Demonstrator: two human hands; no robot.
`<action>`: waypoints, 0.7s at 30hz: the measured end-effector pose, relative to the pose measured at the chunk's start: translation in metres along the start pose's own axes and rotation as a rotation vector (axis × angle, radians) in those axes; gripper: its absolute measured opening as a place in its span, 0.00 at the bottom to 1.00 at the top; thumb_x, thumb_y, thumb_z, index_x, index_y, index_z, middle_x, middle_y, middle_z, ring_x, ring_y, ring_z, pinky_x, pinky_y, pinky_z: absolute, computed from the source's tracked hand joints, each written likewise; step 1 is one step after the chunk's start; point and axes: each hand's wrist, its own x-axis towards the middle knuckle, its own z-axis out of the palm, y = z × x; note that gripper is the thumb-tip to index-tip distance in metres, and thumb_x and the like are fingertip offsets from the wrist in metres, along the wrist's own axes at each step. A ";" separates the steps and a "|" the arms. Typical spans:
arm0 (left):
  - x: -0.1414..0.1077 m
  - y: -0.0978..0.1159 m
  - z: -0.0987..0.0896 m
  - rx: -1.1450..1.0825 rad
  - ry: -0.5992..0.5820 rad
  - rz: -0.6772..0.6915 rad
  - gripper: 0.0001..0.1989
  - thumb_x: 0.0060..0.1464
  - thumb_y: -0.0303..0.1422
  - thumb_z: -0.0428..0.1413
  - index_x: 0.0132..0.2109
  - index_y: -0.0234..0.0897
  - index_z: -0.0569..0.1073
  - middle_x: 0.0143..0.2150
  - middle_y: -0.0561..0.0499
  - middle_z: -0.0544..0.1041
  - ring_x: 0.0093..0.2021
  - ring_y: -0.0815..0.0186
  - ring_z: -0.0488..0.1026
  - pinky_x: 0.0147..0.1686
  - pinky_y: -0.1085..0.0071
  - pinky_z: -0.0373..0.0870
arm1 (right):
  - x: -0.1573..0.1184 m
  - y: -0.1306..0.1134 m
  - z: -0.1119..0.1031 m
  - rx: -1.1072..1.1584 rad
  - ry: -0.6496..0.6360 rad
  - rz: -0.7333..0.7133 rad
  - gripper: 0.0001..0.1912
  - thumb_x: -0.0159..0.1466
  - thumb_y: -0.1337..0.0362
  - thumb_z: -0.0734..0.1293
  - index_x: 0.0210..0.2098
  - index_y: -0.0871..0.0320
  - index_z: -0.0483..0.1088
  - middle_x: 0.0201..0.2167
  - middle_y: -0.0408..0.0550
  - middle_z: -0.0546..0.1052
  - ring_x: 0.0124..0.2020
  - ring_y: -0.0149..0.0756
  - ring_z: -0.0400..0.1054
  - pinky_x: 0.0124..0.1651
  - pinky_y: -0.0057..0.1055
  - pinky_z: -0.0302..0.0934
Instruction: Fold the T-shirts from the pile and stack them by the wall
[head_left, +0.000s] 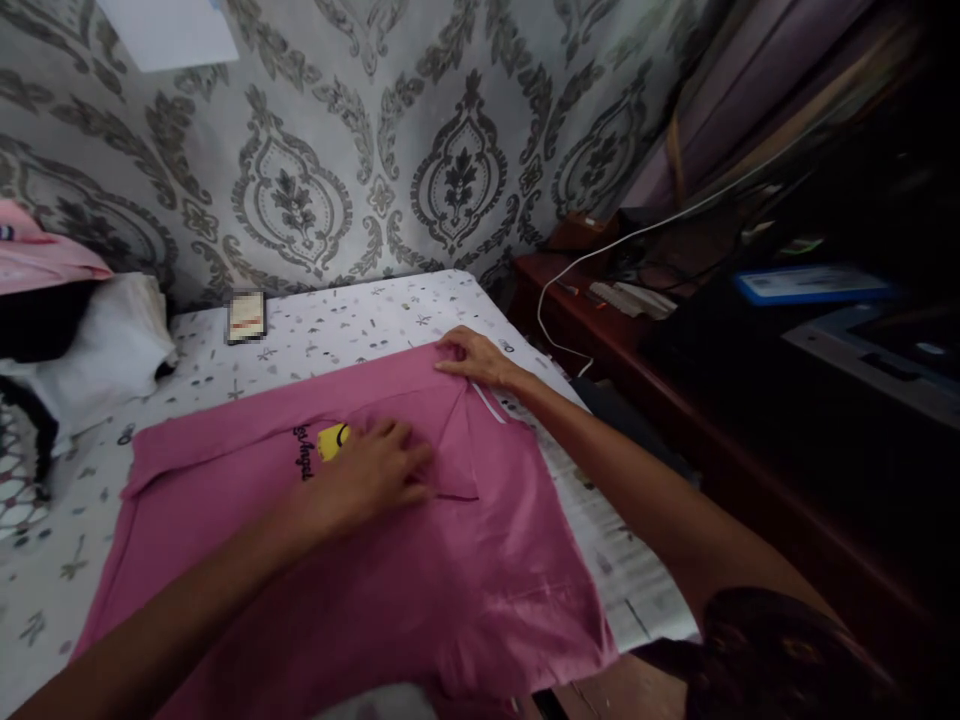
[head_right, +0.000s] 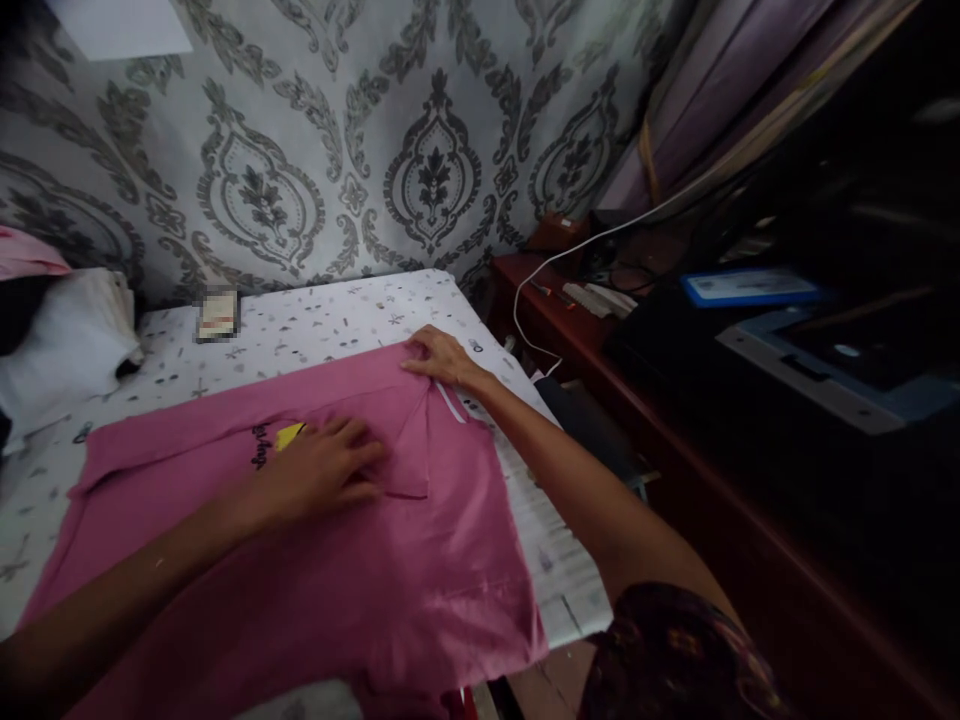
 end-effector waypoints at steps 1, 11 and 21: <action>-0.015 0.006 0.000 0.006 -0.021 -0.012 0.18 0.63 0.46 0.53 0.53 0.43 0.72 0.50 0.44 0.72 0.50 0.53 0.69 0.46 0.57 0.70 | -0.002 0.000 0.001 -0.009 -0.011 -0.026 0.18 0.60 0.56 0.73 0.47 0.57 0.74 0.50 0.52 0.73 0.47 0.41 0.69 0.53 0.37 0.62; -0.074 -0.016 -0.009 -0.097 0.083 -0.258 0.12 0.67 0.35 0.45 0.45 0.40 0.73 0.42 0.48 0.78 0.39 0.61 0.75 0.36 0.66 0.68 | -0.006 -0.011 -0.004 -0.195 -0.090 -0.068 0.16 0.63 0.61 0.69 0.50 0.57 0.73 0.52 0.55 0.73 0.50 0.46 0.69 0.56 0.42 0.62; -0.122 -0.073 0.029 -0.090 0.269 -0.389 0.15 0.68 0.38 0.44 0.45 0.37 0.73 0.46 0.43 0.77 0.47 0.57 0.74 0.49 0.59 0.70 | 0.000 -0.179 0.079 -0.213 -0.253 -0.420 0.10 0.68 0.63 0.64 0.47 0.58 0.73 0.48 0.54 0.75 0.49 0.45 0.67 0.49 0.37 0.59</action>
